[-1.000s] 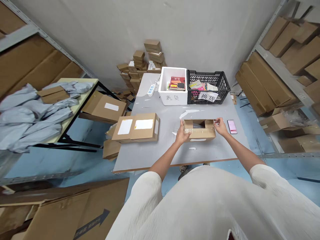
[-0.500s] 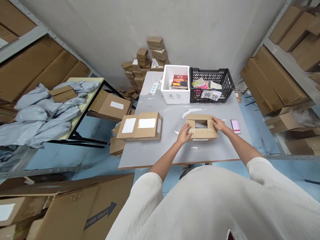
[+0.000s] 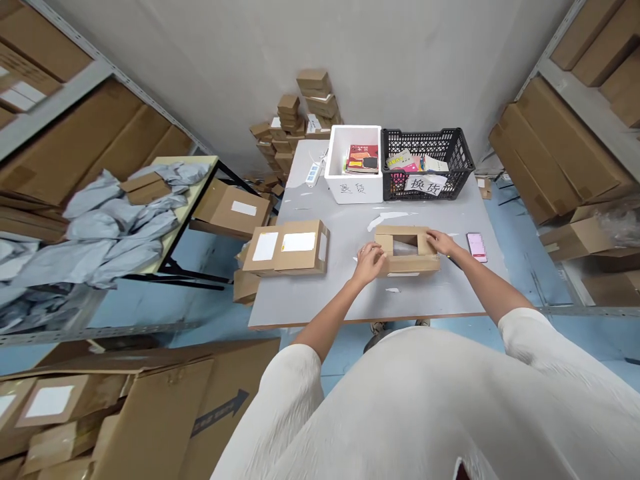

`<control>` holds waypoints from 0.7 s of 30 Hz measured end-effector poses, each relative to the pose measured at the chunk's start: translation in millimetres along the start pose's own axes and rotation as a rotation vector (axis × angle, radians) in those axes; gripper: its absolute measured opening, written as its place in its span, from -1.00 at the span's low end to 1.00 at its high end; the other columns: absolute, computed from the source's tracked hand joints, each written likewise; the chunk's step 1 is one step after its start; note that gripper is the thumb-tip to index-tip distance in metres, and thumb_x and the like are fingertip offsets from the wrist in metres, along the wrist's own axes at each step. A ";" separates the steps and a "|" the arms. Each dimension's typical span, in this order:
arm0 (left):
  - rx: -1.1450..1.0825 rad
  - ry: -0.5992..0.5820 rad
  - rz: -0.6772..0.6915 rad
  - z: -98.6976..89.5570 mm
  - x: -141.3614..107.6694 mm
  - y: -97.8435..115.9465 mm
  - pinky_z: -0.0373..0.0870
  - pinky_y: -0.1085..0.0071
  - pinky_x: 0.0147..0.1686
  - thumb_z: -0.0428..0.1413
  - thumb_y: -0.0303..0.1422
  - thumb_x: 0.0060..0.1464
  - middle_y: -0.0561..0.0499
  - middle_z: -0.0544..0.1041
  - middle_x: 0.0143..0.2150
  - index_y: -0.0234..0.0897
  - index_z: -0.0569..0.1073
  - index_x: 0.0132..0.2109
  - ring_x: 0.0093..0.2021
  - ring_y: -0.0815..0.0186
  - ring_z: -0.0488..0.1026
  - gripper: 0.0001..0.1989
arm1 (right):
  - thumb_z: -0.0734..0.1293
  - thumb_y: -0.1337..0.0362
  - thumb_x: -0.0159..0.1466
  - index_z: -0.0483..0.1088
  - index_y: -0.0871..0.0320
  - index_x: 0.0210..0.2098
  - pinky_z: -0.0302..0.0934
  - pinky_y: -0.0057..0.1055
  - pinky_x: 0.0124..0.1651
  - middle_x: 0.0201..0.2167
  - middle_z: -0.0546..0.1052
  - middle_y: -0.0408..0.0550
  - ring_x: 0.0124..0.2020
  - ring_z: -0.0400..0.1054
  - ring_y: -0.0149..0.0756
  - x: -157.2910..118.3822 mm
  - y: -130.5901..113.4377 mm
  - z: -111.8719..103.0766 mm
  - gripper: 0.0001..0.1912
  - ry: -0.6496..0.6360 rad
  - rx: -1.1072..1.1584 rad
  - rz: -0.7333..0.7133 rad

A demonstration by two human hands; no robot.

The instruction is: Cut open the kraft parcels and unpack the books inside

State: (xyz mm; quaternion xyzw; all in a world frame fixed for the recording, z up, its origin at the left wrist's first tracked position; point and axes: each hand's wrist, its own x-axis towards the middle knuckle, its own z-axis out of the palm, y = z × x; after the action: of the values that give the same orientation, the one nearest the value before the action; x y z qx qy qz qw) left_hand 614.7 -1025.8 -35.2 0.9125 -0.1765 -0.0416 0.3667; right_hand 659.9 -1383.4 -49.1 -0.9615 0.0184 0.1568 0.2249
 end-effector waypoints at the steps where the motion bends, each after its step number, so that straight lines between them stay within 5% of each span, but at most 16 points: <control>1: -0.003 -0.022 0.025 -3.3 -1.5 3.1 0.27 -0.04 0.45 0.02 -0.23 0.48 -0.13 0.60 0.25 -0.15 0.59 -0.16 0.45 0.05 0.39 -0.72 | 0.10 0.03 0.52 0.39 0.07 0.50 0.17 0.28 0.52 0.50 0.45 0.06 0.47 0.34 0.22 0.5 -0.2 0.2 -0.33 -0.012 -0.013 -0.001; 5: 0.020 -0.234 0.128 -13.3 -11.5 7.8 0.28 -0.03 0.44 0.14 -0.20 0.40 -0.11 0.61 0.22 -0.15 0.58 -0.25 0.40 0.02 0.43 -0.75 | 0.09 -0.02 0.52 0.31 0.10 0.54 0.16 0.35 0.49 0.54 0.38 0.13 0.48 0.30 0.31 -0.9 -3.1 0.8 -0.29 -0.054 -0.058 -0.009; 7: 0.059 -0.322 0.159 -14.3 -18.7 6.0 0.25 -0.07 0.46 0.26 -0.16 0.31 -0.12 0.55 0.31 -0.14 0.63 -0.12 0.43 -0.04 0.40 -0.83 | 0.11 -0.04 0.51 0.26 0.10 0.56 0.15 0.35 0.47 0.56 0.35 0.14 0.48 0.28 0.34 -3.3 -6.0 2.6 -0.27 -0.050 -0.068 0.001; 10: 0.148 -0.400 0.210 -7.7 -27.0 1.8 0.22 -0.11 0.48 0.39 -0.17 0.17 -0.17 0.48 0.37 -0.09 0.60 0.16 0.47 -0.12 0.34 -0.56 | 0.14 -0.06 0.49 0.22 0.12 0.58 0.12 0.33 0.46 0.56 0.34 0.18 0.46 0.26 0.35 -7.4 -11.8 7.4 -0.24 -0.029 -0.072 0.043; 16: 0.278 -0.419 0.299 26.0 -21.7 1.1 -0.09 -0.27 0.59 0.46 -0.31 0.05 -0.26 0.23 0.61 -0.03 0.36 0.49 0.63 -0.23 0.08 -0.11 | 0.23 -0.18 0.43 0.27 0.02 0.51 0.06 0.41 0.44 0.52 0.37 0.20 0.46 0.19 0.40 -11.7 -23.7 17.3 -0.23 0.023 -0.103 0.076; 21: 0.255 -0.428 0.372 39.1 -12.1 7.6 -0.35 -0.43 0.59 0.43 -0.40 0.04 -0.23 0.33 0.58 0.03 0.34 0.53 0.68 -0.26 -0.02 -0.06 | 0.26 -0.32 0.38 0.23 -0.04 0.52 -0.03 0.47 0.47 0.58 0.26 0.19 0.50 0.11 0.40 -12.4 -30.7 19.2 -0.14 0.020 -0.139 0.055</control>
State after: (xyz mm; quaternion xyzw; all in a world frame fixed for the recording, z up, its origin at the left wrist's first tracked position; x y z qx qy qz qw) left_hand 593.2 -1052.2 -59.1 0.8736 -0.4176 -0.1423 0.2052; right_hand 645.8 -1347.8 -48.4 -0.9755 0.0364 0.1541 0.1528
